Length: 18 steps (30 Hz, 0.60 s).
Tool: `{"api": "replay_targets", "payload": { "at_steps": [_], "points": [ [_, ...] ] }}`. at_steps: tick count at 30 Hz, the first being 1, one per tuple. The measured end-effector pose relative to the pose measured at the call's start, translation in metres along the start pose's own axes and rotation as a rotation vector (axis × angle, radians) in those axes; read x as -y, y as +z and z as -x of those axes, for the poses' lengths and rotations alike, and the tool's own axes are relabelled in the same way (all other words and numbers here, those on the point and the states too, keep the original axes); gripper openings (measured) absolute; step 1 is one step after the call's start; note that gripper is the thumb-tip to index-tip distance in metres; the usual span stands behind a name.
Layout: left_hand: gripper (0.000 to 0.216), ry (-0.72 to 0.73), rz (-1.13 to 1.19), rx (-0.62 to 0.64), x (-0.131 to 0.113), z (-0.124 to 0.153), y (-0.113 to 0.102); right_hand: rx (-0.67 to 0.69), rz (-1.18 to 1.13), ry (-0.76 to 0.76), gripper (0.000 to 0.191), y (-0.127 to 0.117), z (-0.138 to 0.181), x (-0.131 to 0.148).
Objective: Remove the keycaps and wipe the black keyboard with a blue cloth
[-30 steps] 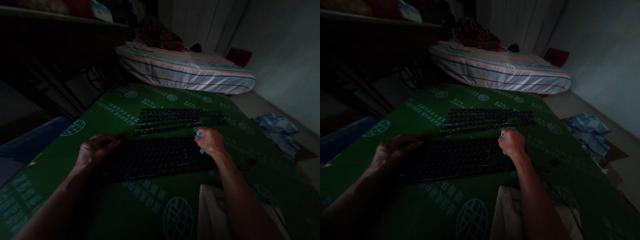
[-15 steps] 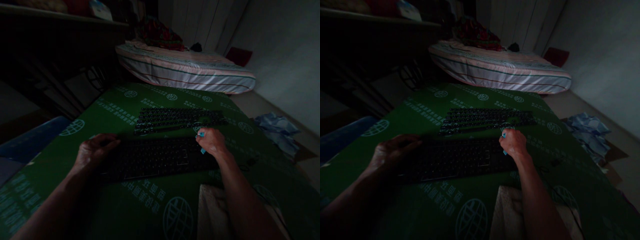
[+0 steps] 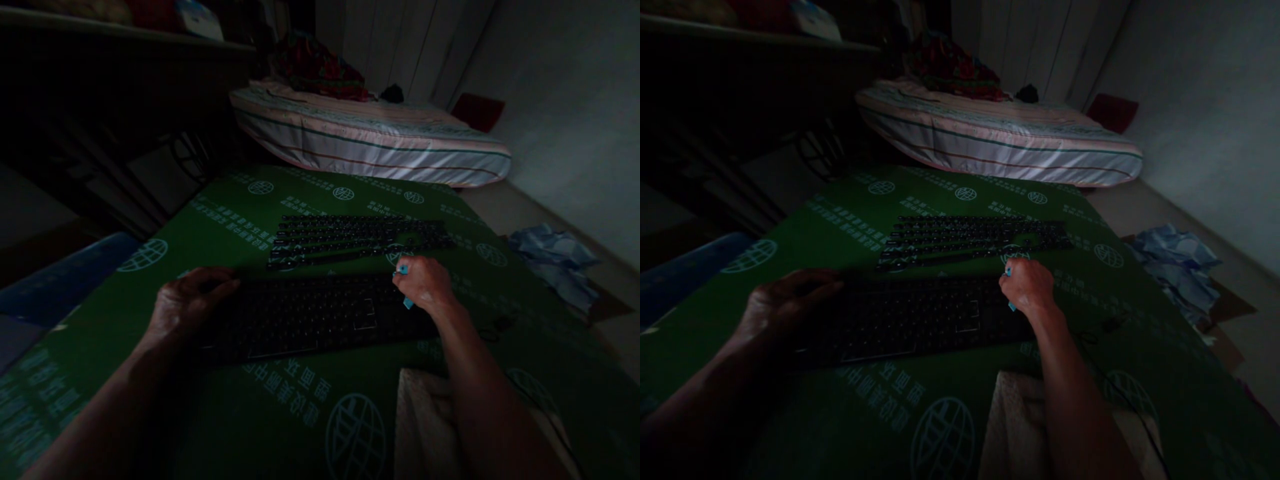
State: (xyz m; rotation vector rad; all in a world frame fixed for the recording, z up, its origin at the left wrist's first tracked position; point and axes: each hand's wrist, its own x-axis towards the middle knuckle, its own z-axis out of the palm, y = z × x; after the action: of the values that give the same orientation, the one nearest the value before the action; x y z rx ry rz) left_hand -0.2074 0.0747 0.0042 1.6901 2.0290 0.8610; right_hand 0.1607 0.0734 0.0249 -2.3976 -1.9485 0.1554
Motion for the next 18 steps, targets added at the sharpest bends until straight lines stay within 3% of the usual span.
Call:
{"api": "replay_targets", "payload": {
  "at_steps": [18],
  "points": [
    [0.035,-0.005,0.025,-0.006,-0.0026,0.0016,-0.0013,0.014,0.035,-0.066,0.024,-0.0027,0.0024,0.0027]
  ]
}}
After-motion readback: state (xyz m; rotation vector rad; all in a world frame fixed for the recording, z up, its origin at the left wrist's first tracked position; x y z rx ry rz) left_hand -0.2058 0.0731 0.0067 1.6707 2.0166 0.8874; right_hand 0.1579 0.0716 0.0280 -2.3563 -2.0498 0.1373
